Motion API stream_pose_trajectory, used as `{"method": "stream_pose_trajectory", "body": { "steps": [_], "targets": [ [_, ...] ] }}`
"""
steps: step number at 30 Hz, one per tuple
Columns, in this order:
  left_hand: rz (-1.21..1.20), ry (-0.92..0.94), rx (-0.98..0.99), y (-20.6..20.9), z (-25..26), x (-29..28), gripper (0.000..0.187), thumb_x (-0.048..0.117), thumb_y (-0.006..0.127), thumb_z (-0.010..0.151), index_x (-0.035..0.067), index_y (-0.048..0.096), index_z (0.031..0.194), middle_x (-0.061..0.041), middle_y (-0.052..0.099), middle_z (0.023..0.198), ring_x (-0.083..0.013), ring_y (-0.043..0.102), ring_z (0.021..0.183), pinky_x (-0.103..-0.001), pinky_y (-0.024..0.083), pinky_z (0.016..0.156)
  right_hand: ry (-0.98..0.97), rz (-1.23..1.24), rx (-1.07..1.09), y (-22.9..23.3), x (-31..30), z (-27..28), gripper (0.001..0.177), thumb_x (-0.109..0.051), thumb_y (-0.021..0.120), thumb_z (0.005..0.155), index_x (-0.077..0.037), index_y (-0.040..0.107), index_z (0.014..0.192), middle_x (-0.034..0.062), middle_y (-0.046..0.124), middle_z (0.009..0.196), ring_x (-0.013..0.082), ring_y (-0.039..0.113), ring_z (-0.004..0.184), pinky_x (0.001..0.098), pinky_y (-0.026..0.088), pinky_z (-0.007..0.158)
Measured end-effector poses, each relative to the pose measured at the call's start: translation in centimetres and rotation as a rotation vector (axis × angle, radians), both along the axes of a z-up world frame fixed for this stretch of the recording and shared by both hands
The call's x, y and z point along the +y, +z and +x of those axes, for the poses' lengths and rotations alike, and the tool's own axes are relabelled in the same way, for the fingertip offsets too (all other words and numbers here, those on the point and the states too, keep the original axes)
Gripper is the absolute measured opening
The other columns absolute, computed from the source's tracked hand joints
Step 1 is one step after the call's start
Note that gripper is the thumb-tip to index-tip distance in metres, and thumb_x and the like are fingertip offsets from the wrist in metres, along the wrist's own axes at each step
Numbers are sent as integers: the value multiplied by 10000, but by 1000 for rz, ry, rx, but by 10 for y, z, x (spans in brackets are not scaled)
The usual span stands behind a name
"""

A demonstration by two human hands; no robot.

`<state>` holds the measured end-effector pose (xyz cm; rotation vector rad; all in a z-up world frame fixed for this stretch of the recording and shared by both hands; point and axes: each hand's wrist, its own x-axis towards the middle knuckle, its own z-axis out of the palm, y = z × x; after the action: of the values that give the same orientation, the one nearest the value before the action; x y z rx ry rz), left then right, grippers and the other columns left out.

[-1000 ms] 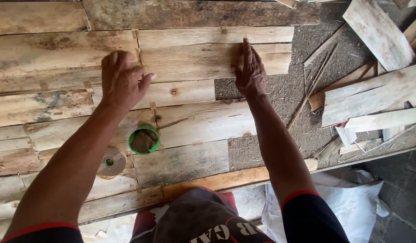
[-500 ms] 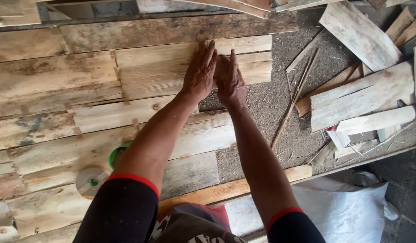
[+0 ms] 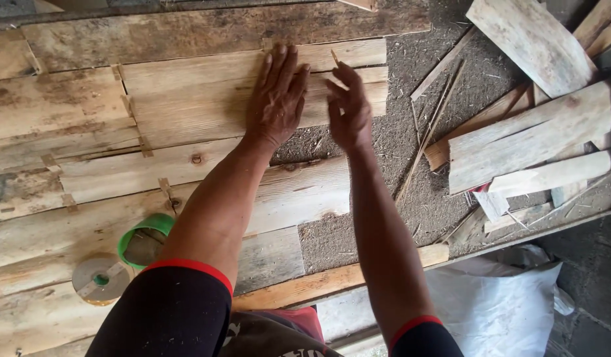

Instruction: Arranging wood strips and marking them with a pencil for further processing.

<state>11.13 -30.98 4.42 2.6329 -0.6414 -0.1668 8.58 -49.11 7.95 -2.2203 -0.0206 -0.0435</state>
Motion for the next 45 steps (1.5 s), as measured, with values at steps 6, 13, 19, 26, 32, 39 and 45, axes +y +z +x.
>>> {"method": "stream_pose_trajectory", "body": {
  "steps": [6,13,19,26,32,39,45],
  "targets": [
    [217,-70,-165,-9,2,-7,571,327,378,1135,77,322,1644,-118,175,1731,-263,142,1601,-391,70,1316,165,-222,110,7,-57,42,71,10,563,1063,-2,623,1100,155,741,1081,233,785,919,325,639,720],
    [340,-57,-388,-43,-1,-5,768,183,548,1097,381,134,1713,-148,121,1730,-251,165,1610,-400,101,1337,415,-446,260,30,-41,78,123,-23,576,1053,-6,691,1012,190,741,1013,230,743,817,299,629,642],
    [-144,-65,-326,-53,-3,-4,720,289,602,1186,352,62,1659,-158,50,1777,-302,128,1660,-427,102,1380,466,-555,370,29,-29,92,148,-46,552,1061,-35,693,1104,192,743,1079,225,741,804,293,600,563],
    [-160,-68,-284,-48,-4,-3,814,322,642,1147,367,59,1713,-155,63,1759,-314,142,1634,-434,100,1355,521,-572,321,14,-35,101,125,-87,597,1059,-34,687,1128,176,770,1052,221,745,773,333,586,570],
    [-314,-44,-330,-47,-5,-2,897,278,694,1147,342,-37,1662,-162,85,1774,-315,150,1654,-446,114,1382,545,-540,262,0,-40,101,81,-73,650,1035,-19,690,1081,176,772,1000,202,758,778,301,608,574],
    [-328,-25,-355,-39,-4,-2,927,250,718,1114,384,3,1687,-148,119,1765,-310,172,1642,-445,143,1373,451,-658,283,2,-32,95,163,-210,706,1040,-49,701,1012,131,784,928,158,700,606,324,523,436],
    [-188,-65,-225,-29,-3,-1,778,316,663,1107,325,134,1677,-194,153,1735,-335,177,1613,-460,113,1335,368,-679,262,8,-28,104,250,-251,677,1079,-83,563,1223,127,751,886,185,605,477,330,474,347]
  ]
}}
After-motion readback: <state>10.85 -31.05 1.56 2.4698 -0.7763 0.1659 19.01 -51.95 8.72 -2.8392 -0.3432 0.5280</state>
